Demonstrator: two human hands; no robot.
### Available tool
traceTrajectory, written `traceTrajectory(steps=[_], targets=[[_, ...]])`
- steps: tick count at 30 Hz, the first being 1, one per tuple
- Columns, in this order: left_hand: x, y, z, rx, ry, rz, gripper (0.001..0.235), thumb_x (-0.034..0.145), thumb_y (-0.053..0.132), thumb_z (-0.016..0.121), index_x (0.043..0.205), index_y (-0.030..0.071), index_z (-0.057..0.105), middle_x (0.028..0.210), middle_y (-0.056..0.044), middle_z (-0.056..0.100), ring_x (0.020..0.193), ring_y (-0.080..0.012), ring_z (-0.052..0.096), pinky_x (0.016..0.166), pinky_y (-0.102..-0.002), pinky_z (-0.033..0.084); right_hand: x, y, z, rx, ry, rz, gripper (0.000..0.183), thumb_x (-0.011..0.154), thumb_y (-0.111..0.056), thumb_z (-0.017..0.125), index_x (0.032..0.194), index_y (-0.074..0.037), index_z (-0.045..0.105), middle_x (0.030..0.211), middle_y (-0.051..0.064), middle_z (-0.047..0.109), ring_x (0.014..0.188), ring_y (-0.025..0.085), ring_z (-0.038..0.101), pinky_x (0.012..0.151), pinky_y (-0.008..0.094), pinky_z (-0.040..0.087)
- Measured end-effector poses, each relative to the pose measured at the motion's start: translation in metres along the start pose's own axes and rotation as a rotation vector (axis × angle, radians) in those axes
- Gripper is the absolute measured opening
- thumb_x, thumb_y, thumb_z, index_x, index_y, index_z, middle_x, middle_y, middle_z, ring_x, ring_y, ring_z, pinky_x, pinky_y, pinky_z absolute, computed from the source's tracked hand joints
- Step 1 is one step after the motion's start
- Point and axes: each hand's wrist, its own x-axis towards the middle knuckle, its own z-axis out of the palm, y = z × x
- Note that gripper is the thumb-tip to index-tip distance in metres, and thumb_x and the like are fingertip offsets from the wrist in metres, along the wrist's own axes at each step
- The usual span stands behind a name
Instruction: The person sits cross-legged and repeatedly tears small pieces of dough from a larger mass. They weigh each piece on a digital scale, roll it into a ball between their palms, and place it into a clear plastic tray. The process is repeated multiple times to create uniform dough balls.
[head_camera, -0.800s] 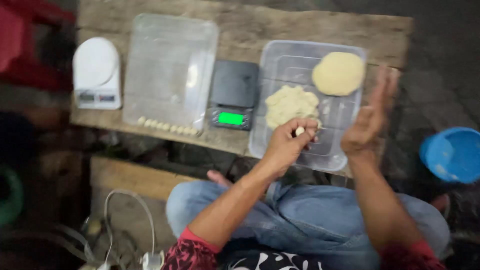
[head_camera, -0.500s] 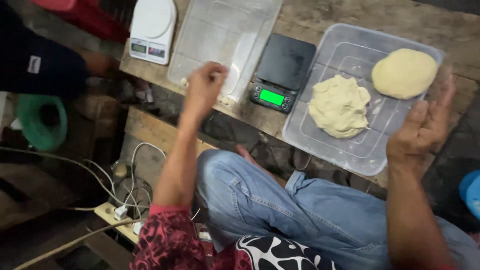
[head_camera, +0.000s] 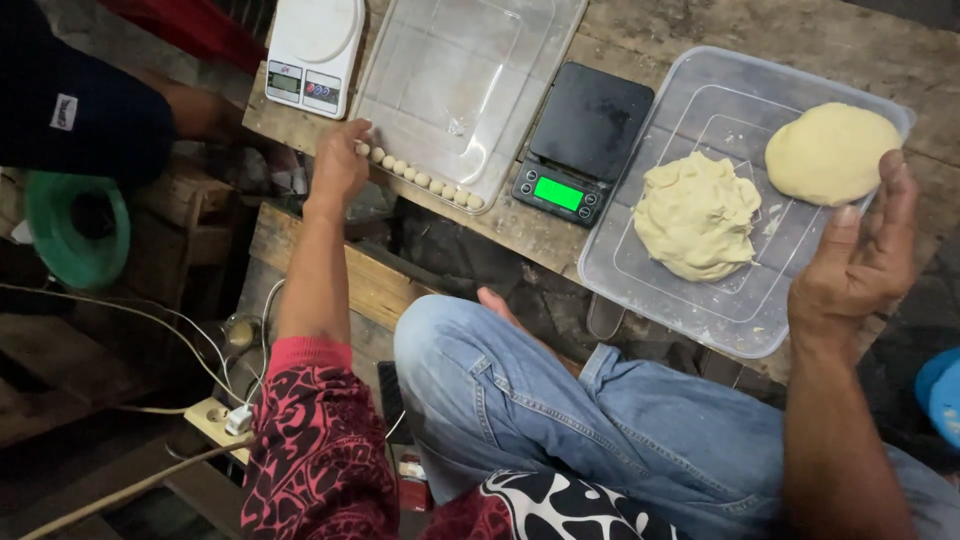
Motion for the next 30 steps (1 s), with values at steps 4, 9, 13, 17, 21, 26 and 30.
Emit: traceTrajectory(steps=[4,9,13,17,21,26,30], targets=[[-0.002,-0.010,0.004,0.102,-0.002,0.067,0.058,0.077,-0.013,0.037,0.118,0.003,0.075,0.118,-0.026,0.066,0.111,-0.0469,0.060,0.094,-0.056,0.048,0.002,-0.003,-0.001,-0.005,0.001,0.001,0.038,0.119,-0.001,0.045,0.152,0.019,0.040,0.153,0.035,0.045,0.147,0.049,0.042,0.127,0.058,0.036],[-0.008,0.005,-0.005,0.005,-0.040,0.092,0.051,0.072,-0.012,0.040,0.101,0.006,0.078,0.110,-0.017,0.070,0.104,-0.0387,0.062,0.086,-0.053,0.051,0.002,-0.008,-0.005,-0.010,0.009,0.070,0.037,0.118,0.005,0.045,0.154,0.015,0.038,0.155,0.034,0.044,0.143,0.052,0.047,0.125,0.055,0.038],[-0.006,0.004,-0.003,-0.019,-0.031,0.043,0.053,0.068,-0.013,0.041,0.100,0.012,0.075,0.116,-0.013,0.066,0.109,-0.0359,0.062,0.093,-0.047,0.050,-0.003,0.009,-0.008,0.026,0.030,0.034,0.038,0.115,0.012,0.043,0.152,0.018,0.035,0.155,0.038,0.042,0.143,0.055,0.045,0.126,0.058,0.038],[-0.010,0.020,-0.010,0.082,-0.087,-0.053,0.053,0.073,-0.006,0.043,0.103,0.017,0.080,0.112,-0.016,0.073,0.105,-0.0388,0.065,0.090,-0.050,0.050,-0.001,0.005,-0.011,0.001,0.041,0.073,0.036,0.117,0.010,0.045,0.151,0.016,0.041,0.151,0.034,0.048,0.138,0.049,0.053,0.120,0.051,0.042],[-0.001,-0.012,0.005,0.132,-0.010,0.121,0.044,0.073,0.002,0.059,0.111,0.015,0.077,0.115,-0.010,0.075,0.110,-0.0335,0.066,0.096,-0.042,0.048,-0.007,0.029,-0.020,-0.108,0.091,0.199,0.026,0.109,0.008,0.060,0.134,0.007,0.068,0.130,0.021,0.069,0.121,0.030,0.065,0.105,0.039,0.052],[0.004,0.098,-0.001,0.149,0.093,0.375,0.049,0.078,-0.007,0.065,0.127,-0.003,0.071,0.120,-0.025,0.067,0.115,-0.0454,0.061,0.103,-0.051,0.046,-0.019,0.064,-0.024,-0.151,-0.049,0.250,0.013,0.098,0.006,0.081,0.110,0.000,0.078,0.109,0.016,0.067,0.097,0.025,0.066,0.084,0.031,0.056],[-0.027,0.256,0.000,-0.130,0.110,0.581,0.048,0.083,-0.010,0.074,0.131,-0.007,0.067,0.123,-0.031,0.066,0.120,-0.0536,0.057,0.104,-0.057,0.042,-0.021,0.056,-0.005,-0.137,-0.157,0.373,0.038,0.080,-0.010,0.096,0.113,-0.005,0.079,0.111,0.017,0.073,0.085,0.027,0.071,0.071,0.027,0.059]])
